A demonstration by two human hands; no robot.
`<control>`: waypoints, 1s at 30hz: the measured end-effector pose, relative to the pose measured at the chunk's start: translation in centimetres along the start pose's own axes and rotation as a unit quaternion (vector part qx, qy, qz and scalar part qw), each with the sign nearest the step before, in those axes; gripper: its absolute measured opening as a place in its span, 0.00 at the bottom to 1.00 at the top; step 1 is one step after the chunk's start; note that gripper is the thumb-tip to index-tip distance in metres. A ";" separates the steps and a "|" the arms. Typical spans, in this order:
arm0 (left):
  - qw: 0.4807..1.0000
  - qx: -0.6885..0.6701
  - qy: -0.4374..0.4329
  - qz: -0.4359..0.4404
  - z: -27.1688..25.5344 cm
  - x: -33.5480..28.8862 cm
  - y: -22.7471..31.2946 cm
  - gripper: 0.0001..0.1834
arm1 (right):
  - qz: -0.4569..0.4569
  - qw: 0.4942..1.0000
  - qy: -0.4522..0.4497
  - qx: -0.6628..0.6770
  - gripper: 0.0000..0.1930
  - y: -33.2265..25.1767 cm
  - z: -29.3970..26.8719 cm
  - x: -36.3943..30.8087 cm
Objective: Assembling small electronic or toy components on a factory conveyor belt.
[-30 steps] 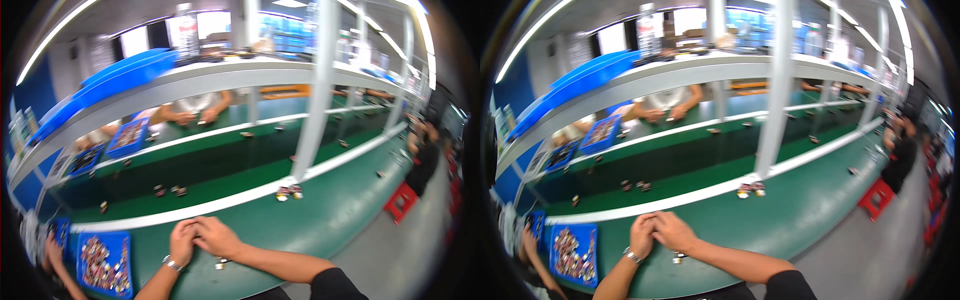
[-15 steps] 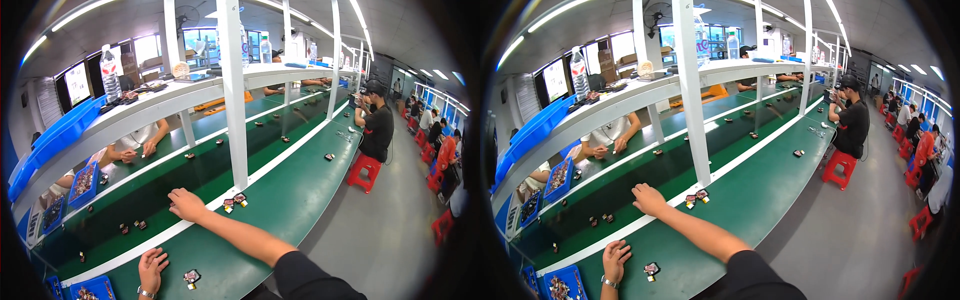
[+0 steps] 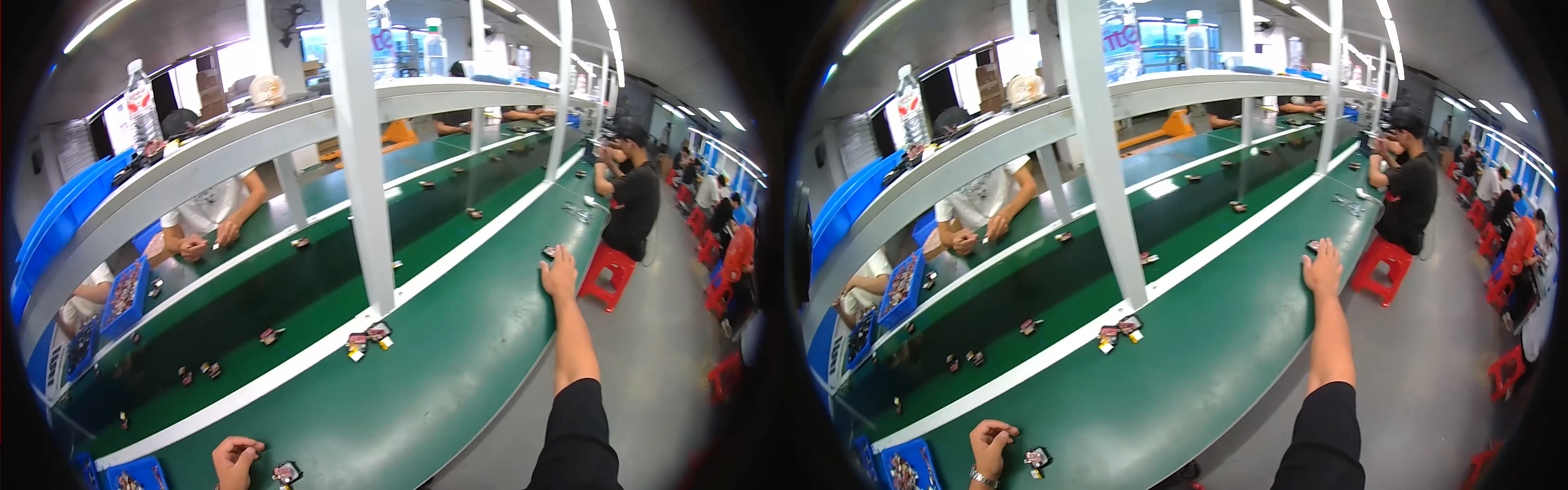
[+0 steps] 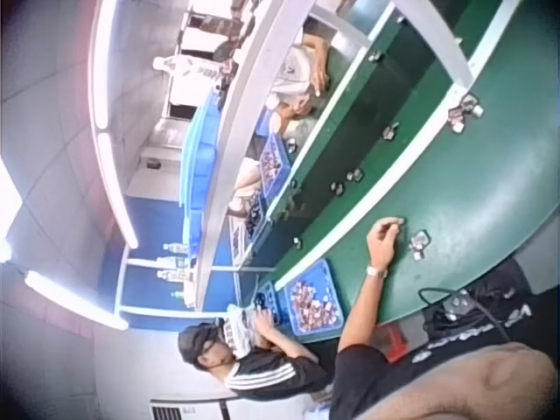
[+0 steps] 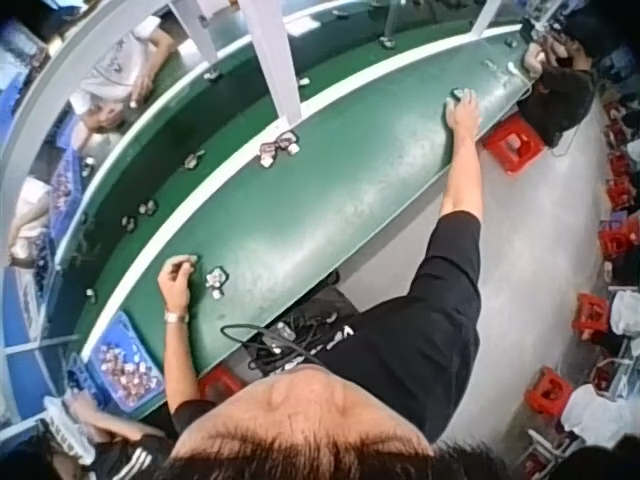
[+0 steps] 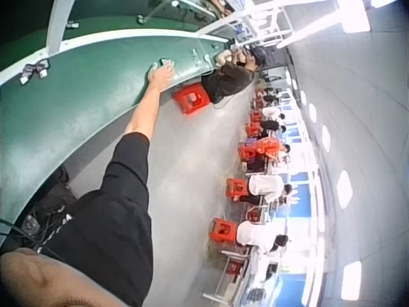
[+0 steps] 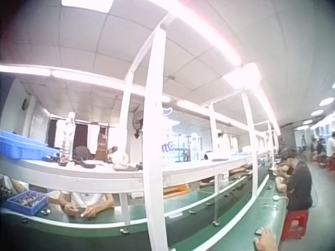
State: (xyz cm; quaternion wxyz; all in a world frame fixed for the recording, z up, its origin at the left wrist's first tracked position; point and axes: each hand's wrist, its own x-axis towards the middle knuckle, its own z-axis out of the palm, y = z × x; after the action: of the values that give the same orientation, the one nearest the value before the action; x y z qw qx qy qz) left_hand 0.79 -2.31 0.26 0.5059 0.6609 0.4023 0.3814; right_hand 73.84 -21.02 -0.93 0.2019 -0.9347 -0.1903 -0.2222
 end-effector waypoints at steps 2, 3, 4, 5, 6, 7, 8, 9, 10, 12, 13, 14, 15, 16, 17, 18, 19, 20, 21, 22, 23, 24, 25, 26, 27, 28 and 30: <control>0.998 0.031 -0.062 0.008 -0.9 0.0 -0.5 0.08 | -0.092 0.996 0.006 -0.016 0.29 2.0 1.5 2.1; 0.999 -0.003 -0.033 0.002 0.8 0.5 0.6 0.05 | -0.080 0.997 -0.023 0.010 0.28 3.7 2.0 2.4; 0.999 -0.001 -0.052 0.017 1.0 0.8 0.5 0.05 | -0.073 0.996 -0.045 0.029 0.26 4.8 1.7 2.7; 0.997 -0.009 -0.067 0.021 1.5 1.2 0.5 0.05 | -0.099 0.995 -0.032 -0.001 0.24 6.6 1.5 2.8; 0.997 -0.001 -0.072 0.002 1.7 1.2 0.9 0.06 | -0.123 0.992 -0.016 0.036 0.20 6.5 1.2 2.0; 0.998 0.005 -0.070 -0.002 1.4 0.9 0.8 0.06 | -0.142 0.987 -0.001 0.074 0.16 5.3 1.4 0.8; 0.998 0.017 -0.067 -0.004 1.0 0.7 0.7 0.06 | -0.196 0.976 0.031 0.087 0.13 3.8 1.9 -0.7; 0.998 0.020 -0.066 0.005 0.8 0.4 0.7 0.06 | -0.227 0.964 0.024 0.136 0.11 1.7 1.1 -3.2; 0.998 0.021 -0.061 0.005 0.6 0.2 0.6 0.07 | -0.253 0.950 0.019 0.181 0.10 -1.4 -0.6 -6.6; 0.998 0.017 -0.054 0.010 0.5 0.0 0.5 0.07 | -0.337 0.903 -0.006 0.265 0.08 -7.5 -5.5 -13.5; 0.998 0.018 -0.064 0.021 0.7 0.0 0.5 0.07 | -0.369 0.885 -0.046 0.282 0.08 -10.1 -8.4 -16.9; 0.996 0.018 -0.078 0.033 0.9 0.2 0.6 0.07 | -0.417 0.849 -0.086 0.312 0.08 -12.1 -10.4 -19.7; 0.996 0.018 -0.076 0.036 1.0 0.5 0.8 0.07 | -0.459 0.812 -0.116 0.340 0.10 -14.4 -11.8 -22.3; 0.996 0.039 -0.072 0.021 1.0 0.7 0.7 0.06 | -0.493 0.792 -0.150 0.328 0.11 -16.7 -12.7 -24.6; 0.996 0.058 -0.071 0.003 0.9 0.5 0.8 0.06 | -0.524 0.769 -0.187 0.313 0.12 -18.6 -13.8 -26.8; 0.997 0.042 -0.068 -0.024 0.6 0.3 0.7 0.06 | -0.540 0.747 -0.196 0.333 0.13 -20.8 -14.9 -28.7; 0.997 0.027 -0.068 0.006 0.5 0.2 1.1 0.06 | -0.553 0.727 -0.207 0.350 0.14 -22.7 -15.6 -30.1; 0.996 0.040 -0.078 0.022 0.4 0.0 1.5 0.08 | -0.562 0.710 -0.224 0.361 0.15 -24.0 -15.8 -31.2; 0.994 0.053 -0.089 0.041 0.3 0.0 1.8 0.09 | -0.570 0.693 -0.239 0.371 0.15 -25.1 -15.7 -32.1; 0.984 0.102 -0.118 0.090 0.1 -0.2 2.3 0.12 | -0.572 0.694 -0.239 0.366 0.15 -26.1 -15.7 -32.9; 0.968 0.152 -0.147 0.138 -0.2 -0.6 2.8 0.15 | -0.581 0.681 -0.242 0.373 0.15 -26.9 -15.7 -33.7; 0.954 0.177 -0.177 0.164 -0.2 -1.1 3.8 0.20 | -0.590 0.668 -0.245 0.381 0.15 -27.6 -15.8 -34.5; 0.928 0.207 -0.206 0.231 -0.2 -1.1 3.6 0.21 | -0.594 0.667 -0.244 0.378 0.15 -28.3 -15.8 -35.2; 0.911 0.244 -0.218 0.251 -0.1 -1.3 3.7 0.21 | -0.608 0.655 -0.246 0.375 0.15 -28.7 -15.8 -36.0; 0.892 0.281 -0.229 0.269 -0.1 -1.4 4.0 0.21 | -0.622 0.644 -0.249 0.371 0.15 -29.2 -15.8 -36.8; 0.906 0.260 -0.180 0.280 0.1 -1.4 3.5 0.19 | -0.641 0.628 -0.247 0.364 0.14 -29.9 -16.2 -37.5; 0.930 0.221 -0.114 0.271 -0.3 -1.5 4.3 0.17 | -0.659 0.609 -0.246 0.367 0.15 -30.1 -18.0 -38.5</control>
State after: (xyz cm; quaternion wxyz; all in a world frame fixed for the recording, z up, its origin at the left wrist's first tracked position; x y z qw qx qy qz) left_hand 0.60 -4.33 4.36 0.2668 0.8788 0.2216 0.3278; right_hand 22.36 -14.09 3.73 0.2728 -0.4247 -0.8627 0.0311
